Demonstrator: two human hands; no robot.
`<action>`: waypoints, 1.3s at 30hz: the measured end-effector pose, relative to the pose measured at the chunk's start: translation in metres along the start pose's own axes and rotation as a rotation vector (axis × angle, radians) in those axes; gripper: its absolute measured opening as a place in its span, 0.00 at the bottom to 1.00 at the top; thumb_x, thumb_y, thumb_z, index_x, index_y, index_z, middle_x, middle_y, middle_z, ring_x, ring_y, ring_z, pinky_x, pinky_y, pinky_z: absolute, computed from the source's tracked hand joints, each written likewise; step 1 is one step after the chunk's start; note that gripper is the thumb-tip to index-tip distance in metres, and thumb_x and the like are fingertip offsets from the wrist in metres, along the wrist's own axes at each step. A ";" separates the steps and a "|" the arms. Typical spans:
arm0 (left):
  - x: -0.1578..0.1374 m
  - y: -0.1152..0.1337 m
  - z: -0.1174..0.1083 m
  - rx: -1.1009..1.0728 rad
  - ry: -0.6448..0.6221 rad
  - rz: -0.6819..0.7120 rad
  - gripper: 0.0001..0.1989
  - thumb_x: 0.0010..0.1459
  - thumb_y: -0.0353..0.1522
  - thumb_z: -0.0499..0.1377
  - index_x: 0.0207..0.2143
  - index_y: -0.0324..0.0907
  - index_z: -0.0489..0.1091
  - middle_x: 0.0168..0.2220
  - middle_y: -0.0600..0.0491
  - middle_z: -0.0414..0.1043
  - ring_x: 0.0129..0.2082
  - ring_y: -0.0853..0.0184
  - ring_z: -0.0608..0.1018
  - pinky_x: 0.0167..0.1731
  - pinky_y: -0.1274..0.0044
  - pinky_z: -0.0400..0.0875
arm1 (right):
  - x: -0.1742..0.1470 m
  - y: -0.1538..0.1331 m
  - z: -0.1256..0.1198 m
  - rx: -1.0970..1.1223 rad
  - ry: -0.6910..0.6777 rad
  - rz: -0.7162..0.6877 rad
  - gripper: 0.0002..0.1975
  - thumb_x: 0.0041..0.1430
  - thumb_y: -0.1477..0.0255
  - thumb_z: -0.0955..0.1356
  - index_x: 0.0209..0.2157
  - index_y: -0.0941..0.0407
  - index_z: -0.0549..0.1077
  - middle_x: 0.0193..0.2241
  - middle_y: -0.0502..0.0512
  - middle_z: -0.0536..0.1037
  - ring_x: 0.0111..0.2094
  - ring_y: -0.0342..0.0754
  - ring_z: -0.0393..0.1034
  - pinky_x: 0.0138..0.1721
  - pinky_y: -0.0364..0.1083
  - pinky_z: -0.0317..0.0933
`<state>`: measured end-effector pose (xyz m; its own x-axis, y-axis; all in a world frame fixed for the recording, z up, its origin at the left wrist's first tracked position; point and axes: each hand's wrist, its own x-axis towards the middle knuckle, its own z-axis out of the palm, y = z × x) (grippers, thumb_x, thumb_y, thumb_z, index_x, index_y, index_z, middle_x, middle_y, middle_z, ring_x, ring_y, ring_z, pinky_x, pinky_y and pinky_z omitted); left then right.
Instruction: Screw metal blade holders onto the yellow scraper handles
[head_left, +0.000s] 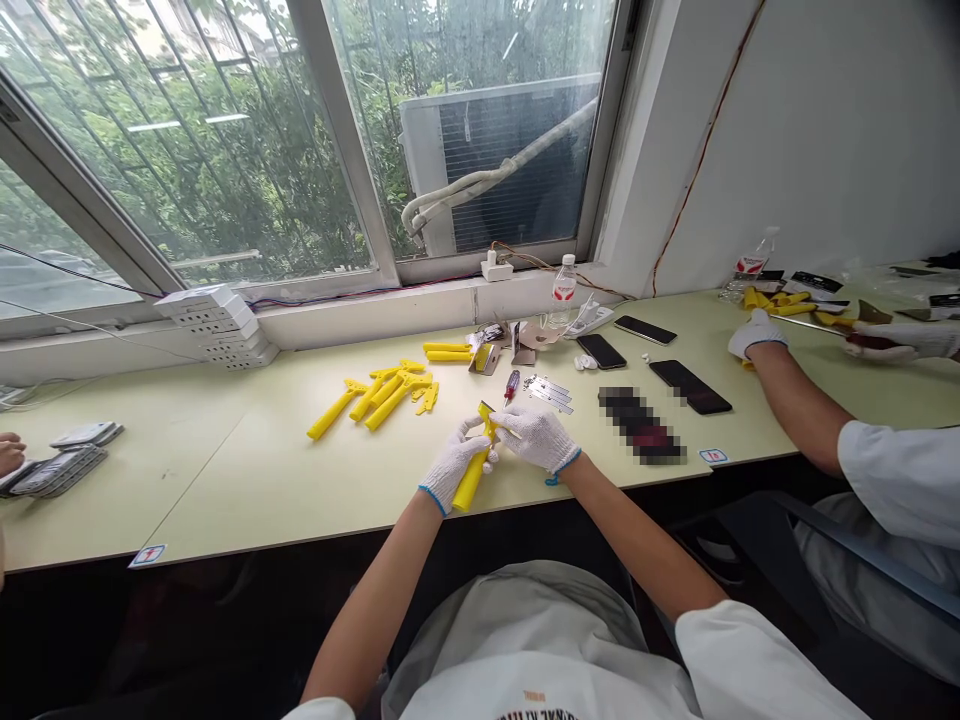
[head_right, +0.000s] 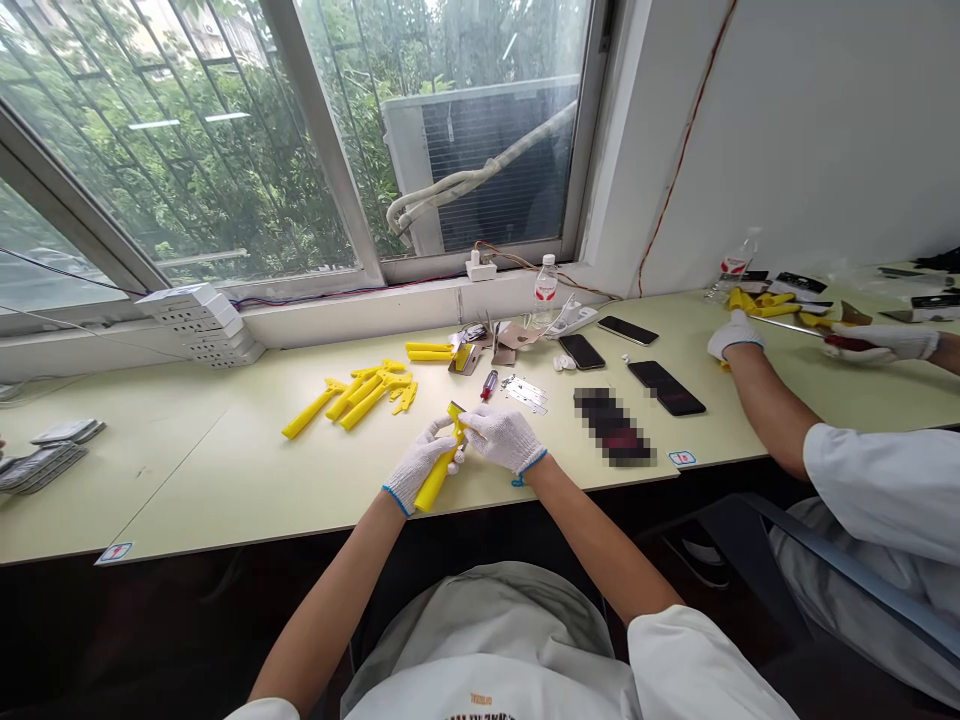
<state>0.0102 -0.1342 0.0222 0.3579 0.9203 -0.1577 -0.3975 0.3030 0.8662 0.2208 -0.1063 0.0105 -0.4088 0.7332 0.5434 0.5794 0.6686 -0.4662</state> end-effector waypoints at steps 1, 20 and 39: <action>0.000 0.000 0.000 0.006 0.001 0.005 0.37 0.54 0.29 0.74 0.64 0.42 0.65 0.40 0.49 0.77 0.30 0.69 0.80 0.27 0.80 0.71 | 0.000 -0.001 0.000 -0.002 -0.001 -0.002 0.17 0.77 0.59 0.69 0.56 0.56 0.78 0.55 0.60 0.78 0.51 0.48 0.75 0.55 0.50 0.75; 0.003 -0.001 -0.006 -0.091 0.003 -0.057 0.41 0.55 0.26 0.71 0.68 0.44 0.63 0.42 0.48 0.78 0.25 0.73 0.76 0.24 0.82 0.70 | 0.007 0.011 0.006 -0.122 -0.025 -0.018 0.08 0.68 0.71 0.71 0.44 0.53 0.84 0.44 0.60 0.83 0.40 0.50 0.76 0.39 0.44 0.65; 0.007 -0.005 -0.012 -0.197 -0.025 -0.117 0.41 0.59 0.25 0.72 0.71 0.47 0.61 0.48 0.44 0.78 0.27 0.73 0.78 0.24 0.84 0.74 | 0.010 0.001 0.000 -0.158 -0.110 0.139 0.14 0.72 0.69 0.69 0.49 0.59 0.86 0.46 0.65 0.83 0.44 0.49 0.76 0.48 0.42 0.68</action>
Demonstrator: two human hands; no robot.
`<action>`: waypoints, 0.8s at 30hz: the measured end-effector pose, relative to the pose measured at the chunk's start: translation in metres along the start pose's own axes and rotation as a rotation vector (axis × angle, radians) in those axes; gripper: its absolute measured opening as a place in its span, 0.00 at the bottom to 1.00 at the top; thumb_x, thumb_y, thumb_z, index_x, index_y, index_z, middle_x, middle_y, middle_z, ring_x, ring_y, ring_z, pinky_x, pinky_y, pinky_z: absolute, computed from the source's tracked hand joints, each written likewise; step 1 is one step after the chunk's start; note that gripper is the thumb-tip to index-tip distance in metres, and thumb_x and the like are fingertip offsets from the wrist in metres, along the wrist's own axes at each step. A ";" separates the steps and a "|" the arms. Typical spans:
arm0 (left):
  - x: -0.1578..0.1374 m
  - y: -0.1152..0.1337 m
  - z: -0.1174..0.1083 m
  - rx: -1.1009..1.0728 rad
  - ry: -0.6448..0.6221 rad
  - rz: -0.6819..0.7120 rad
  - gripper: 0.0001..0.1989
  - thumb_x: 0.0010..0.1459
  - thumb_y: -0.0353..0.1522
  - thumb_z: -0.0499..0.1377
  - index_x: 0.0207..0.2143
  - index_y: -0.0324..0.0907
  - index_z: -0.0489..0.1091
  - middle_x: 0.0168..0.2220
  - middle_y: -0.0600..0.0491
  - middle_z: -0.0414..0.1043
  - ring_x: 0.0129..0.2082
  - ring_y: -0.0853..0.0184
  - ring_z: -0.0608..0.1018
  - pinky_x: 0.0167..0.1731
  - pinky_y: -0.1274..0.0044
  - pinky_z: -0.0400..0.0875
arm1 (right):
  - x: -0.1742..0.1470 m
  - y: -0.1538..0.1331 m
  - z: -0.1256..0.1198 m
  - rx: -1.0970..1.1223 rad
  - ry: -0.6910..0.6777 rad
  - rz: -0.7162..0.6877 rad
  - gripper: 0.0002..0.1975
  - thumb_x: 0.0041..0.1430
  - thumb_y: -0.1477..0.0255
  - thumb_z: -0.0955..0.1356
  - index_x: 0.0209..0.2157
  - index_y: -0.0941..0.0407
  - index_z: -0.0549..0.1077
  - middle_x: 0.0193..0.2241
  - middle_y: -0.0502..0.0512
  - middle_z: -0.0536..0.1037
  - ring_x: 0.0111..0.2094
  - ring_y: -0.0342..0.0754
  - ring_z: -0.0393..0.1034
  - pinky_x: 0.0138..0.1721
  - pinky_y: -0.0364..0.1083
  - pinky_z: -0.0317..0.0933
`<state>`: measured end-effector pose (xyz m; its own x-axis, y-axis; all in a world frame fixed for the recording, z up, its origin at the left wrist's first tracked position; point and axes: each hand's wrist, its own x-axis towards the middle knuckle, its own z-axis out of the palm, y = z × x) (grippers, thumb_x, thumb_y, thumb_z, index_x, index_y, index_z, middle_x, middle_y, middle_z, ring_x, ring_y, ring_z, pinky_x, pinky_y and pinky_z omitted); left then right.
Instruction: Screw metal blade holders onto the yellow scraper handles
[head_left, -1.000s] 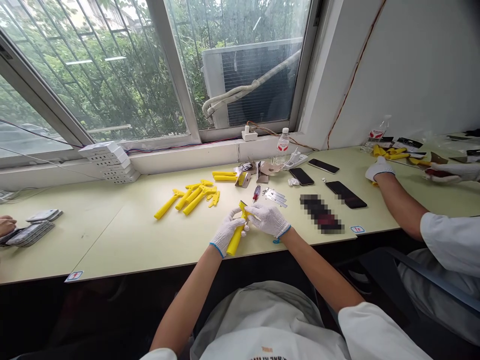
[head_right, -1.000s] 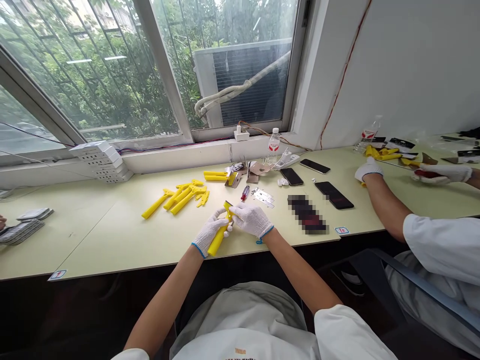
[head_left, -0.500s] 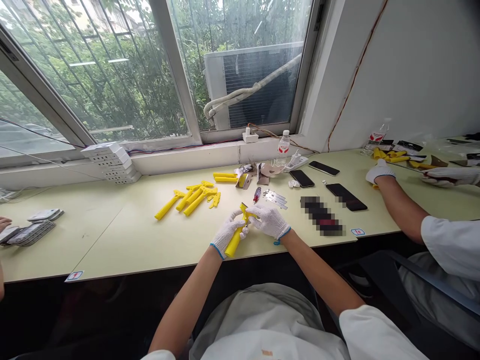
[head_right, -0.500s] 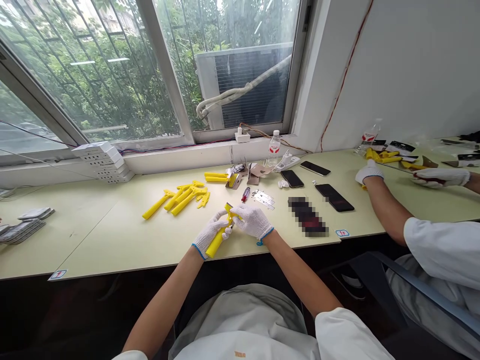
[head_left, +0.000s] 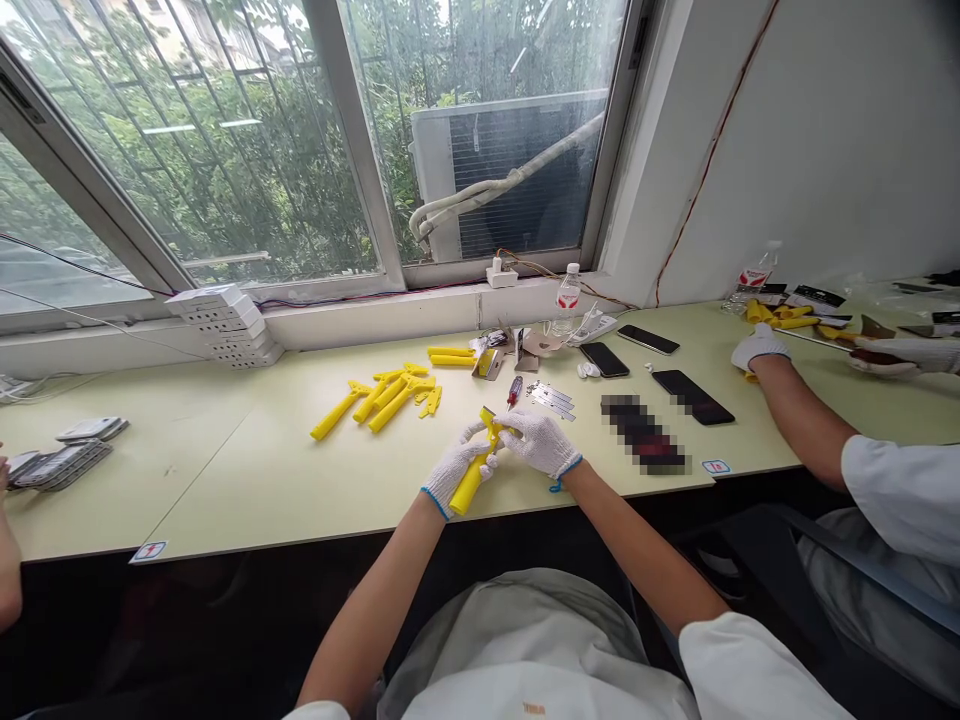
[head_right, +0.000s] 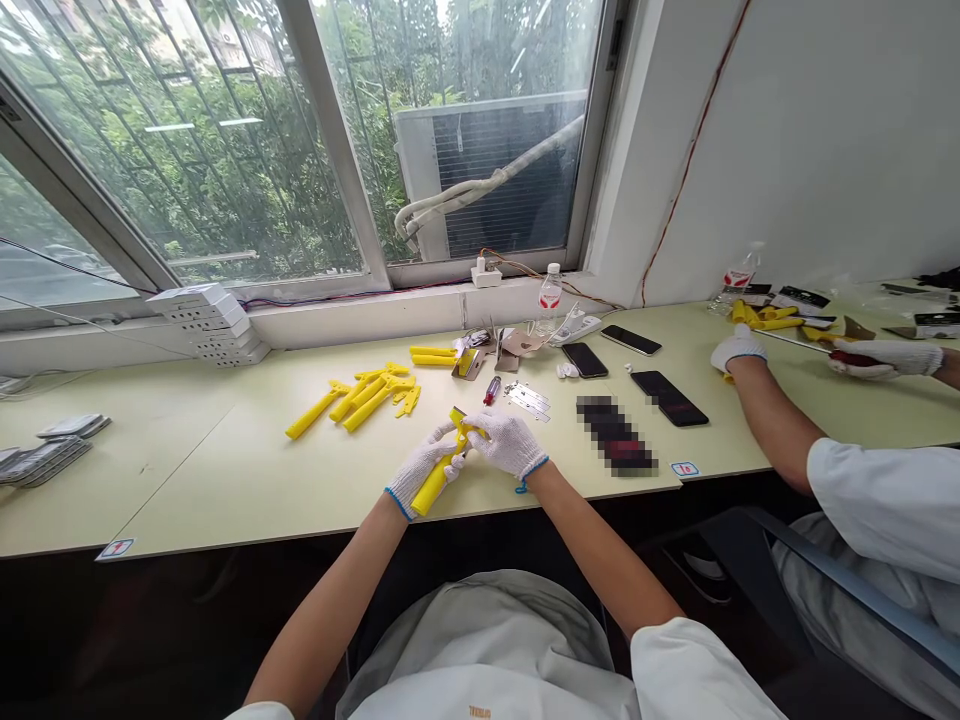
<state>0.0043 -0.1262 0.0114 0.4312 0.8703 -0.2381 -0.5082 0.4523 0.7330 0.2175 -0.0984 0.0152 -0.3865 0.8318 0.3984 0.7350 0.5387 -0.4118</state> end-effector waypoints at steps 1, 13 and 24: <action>0.000 0.000 0.000 -0.002 -0.001 0.000 0.41 0.59 0.25 0.72 0.71 0.47 0.61 0.49 0.43 0.78 0.27 0.73 0.78 0.24 0.84 0.74 | 0.000 0.000 0.000 -0.004 -0.006 0.007 0.14 0.73 0.69 0.68 0.49 0.59 0.85 0.46 0.65 0.83 0.45 0.48 0.76 0.48 0.42 0.68; -0.004 0.000 0.008 -0.072 0.022 0.038 0.45 0.58 0.23 0.70 0.73 0.49 0.57 0.51 0.43 0.79 0.28 0.73 0.77 0.25 0.85 0.72 | 0.004 0.006 0.001 -0.123 -0.091 0.132 0.20 0.76 0.60 0.70 0.60 0.58 0.76 0.58 0.62 0.76 0.56 0.51 0.75 0.59 0.55 0.74; -0.005 0.001 0.009 -0.120 0.046 0.054 0.46 0.58 0.23 0.71 0.73 0.50 0.57 0.53 0.41 0.79 0.28 0.73 0.77 0.24 0.85 0.71 | 0.005 0.008 0.005 -0.172 -0.168 0.152 0.20 0.75 0.61 0.70 0.61 0.58 0.76 0.58 0.62 0.76 0.55 0.51 0.76 0.58 0.54 0.75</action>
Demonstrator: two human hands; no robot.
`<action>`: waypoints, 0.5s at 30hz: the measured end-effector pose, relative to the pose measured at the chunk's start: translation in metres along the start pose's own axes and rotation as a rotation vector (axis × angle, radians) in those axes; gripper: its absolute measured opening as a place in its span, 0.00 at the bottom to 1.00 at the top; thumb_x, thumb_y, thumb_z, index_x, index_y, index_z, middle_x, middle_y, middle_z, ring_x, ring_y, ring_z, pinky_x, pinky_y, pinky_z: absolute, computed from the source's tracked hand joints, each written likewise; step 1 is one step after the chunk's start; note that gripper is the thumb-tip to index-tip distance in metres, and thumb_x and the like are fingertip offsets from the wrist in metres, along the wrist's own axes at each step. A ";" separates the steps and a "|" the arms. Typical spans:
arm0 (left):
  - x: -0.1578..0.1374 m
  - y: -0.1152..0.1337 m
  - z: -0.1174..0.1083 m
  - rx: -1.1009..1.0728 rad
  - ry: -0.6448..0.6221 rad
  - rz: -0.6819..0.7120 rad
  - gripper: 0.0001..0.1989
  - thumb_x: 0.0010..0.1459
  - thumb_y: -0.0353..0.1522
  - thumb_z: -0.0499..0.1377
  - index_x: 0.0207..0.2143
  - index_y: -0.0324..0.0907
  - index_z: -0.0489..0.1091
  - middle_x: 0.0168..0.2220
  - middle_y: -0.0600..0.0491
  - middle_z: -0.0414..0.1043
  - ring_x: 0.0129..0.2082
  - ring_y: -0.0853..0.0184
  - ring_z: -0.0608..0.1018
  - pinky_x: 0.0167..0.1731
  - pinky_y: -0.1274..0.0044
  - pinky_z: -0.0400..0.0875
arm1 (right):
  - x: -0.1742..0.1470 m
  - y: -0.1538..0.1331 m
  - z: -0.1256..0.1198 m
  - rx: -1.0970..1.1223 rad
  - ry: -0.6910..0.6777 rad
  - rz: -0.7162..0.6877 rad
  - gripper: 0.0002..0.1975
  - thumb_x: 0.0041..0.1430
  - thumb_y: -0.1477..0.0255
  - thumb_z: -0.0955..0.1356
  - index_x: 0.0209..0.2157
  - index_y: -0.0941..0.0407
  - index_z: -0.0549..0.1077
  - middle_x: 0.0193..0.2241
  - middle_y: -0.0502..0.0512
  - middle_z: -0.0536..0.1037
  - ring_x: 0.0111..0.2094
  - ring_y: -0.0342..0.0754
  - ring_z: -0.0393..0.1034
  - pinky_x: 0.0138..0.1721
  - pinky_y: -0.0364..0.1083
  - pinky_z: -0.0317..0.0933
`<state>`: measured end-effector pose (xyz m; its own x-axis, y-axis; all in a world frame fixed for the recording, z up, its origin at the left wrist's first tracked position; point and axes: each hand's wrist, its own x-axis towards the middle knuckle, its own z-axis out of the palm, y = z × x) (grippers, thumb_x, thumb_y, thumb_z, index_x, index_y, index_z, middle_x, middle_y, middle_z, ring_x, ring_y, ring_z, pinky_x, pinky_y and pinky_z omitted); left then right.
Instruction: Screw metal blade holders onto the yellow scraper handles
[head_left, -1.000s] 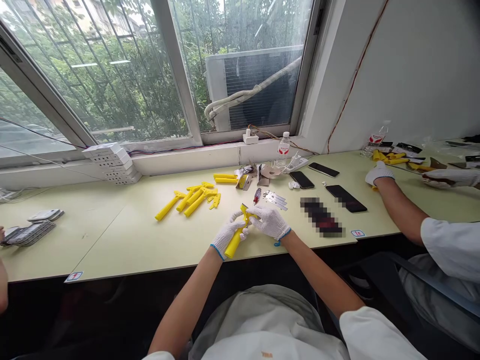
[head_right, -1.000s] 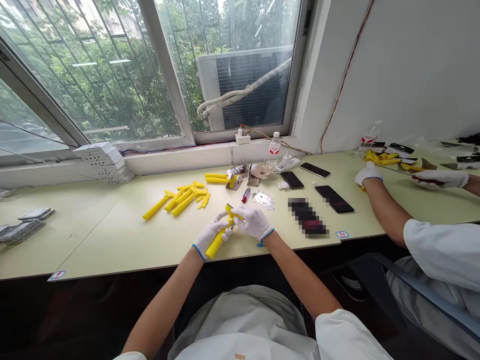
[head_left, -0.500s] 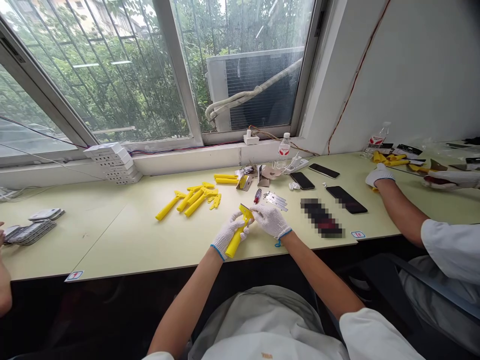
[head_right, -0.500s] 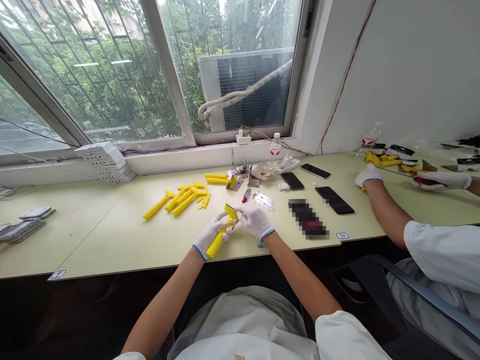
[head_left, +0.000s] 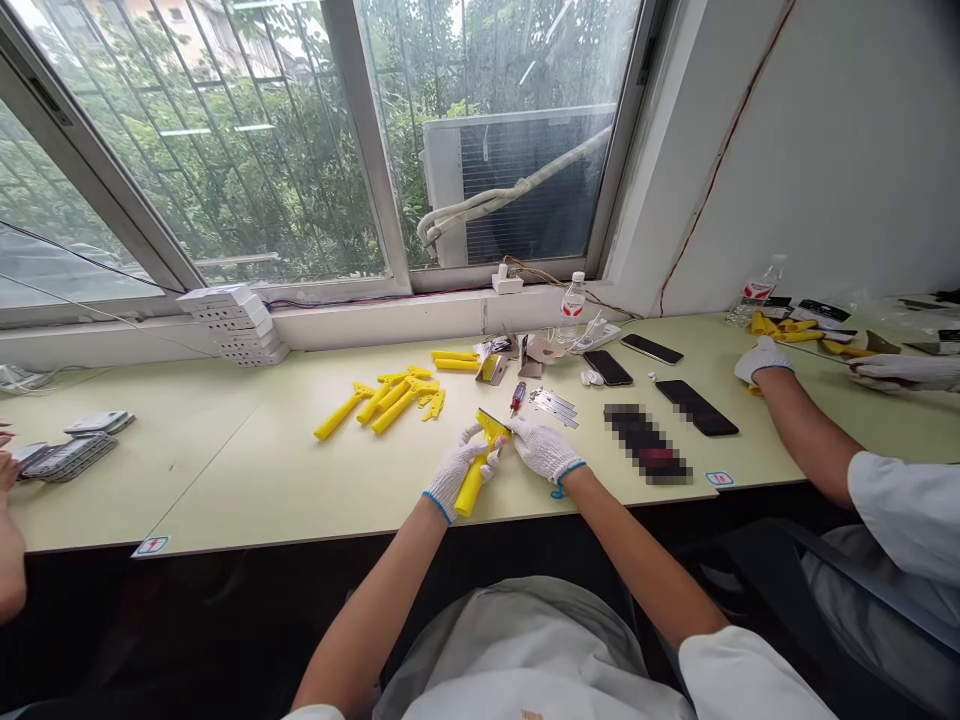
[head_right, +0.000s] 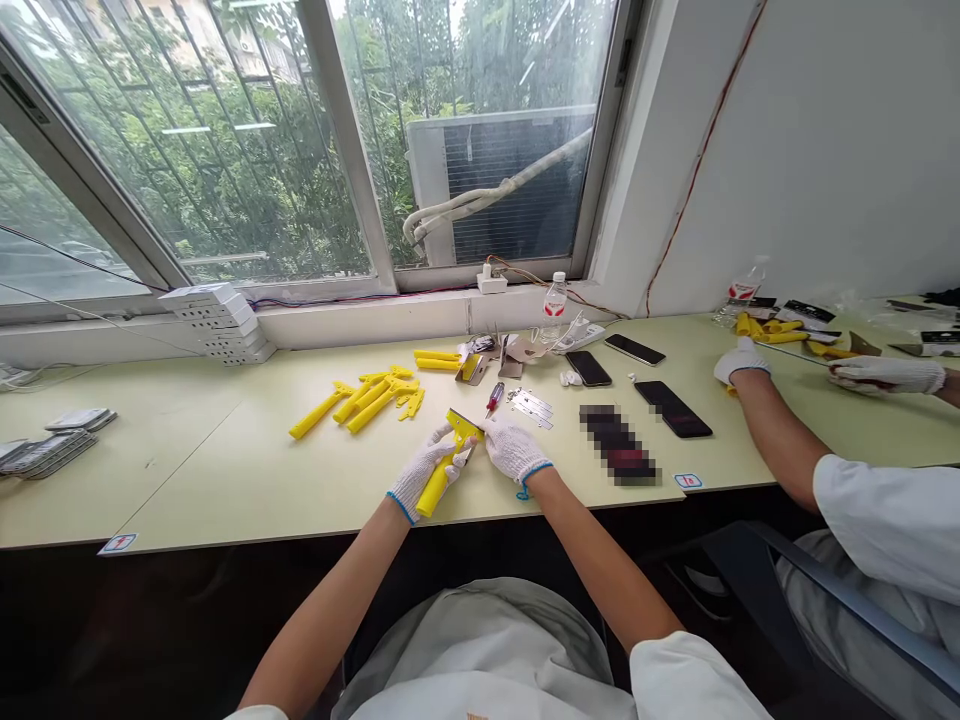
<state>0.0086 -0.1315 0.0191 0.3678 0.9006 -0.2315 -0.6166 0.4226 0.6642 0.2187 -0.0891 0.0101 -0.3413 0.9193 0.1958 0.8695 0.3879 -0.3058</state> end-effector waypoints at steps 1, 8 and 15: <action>0.000 0.000 0.000 0.001 -0.003 0.003 0.46 0.57 0.23 0.71 0.73 0.50 0.58 0.54 0.41 0.78 0.28 0.74 0.77 0.24 0.86 0.71 | 0.000 0.000 0.000 0.002 -0.003 0.004 0.20 0.75 0.61 0.71 0.61 0.58 0.76 0.58 0.62 0.76 0.55 0.51 0.76 0.58 0.54 0.75; -0.001 0.001 0.000 0.016 0.018 0.011 0.46 0.58 0.23 0.71 0.73 0.50 0.58 0.56 0.40 0.78 0.27 0.74 0.77 0.24 0.85 0.71 | 0.000 -0.002 -0.002 0.026 0.022 0.045 0.21 0.75 0.61 0.71 0.61 0.58 0.76 0.58 0.62 0.76 0.55 0.51 0.76 0.58 0.55 0.75; 0.002 0.000 -0.003 0.029 0.034 0.023 0.44 0.58 0.24 0.70 0.73 0.51 0.59 0.58 0.40 0.77 0.27 0.75 0.77 0.24 0.85 0.72 | -0.002 -0.002 -0.004 0.047 0.074 0.128 0.20 0.75 0.60 0.71 0.60 0.58 0.76 0.57 0.62 0.77 0.54 0.51 0.76 0.57 0.54 0.75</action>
<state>0.0070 -0.1295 0.0168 0.3292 0.9134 -0.2395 -0.6040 0.3987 0.6901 0.2188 -0.0922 0.0140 -0.2002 0.9546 0.2205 0.8857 0.2726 -0.3758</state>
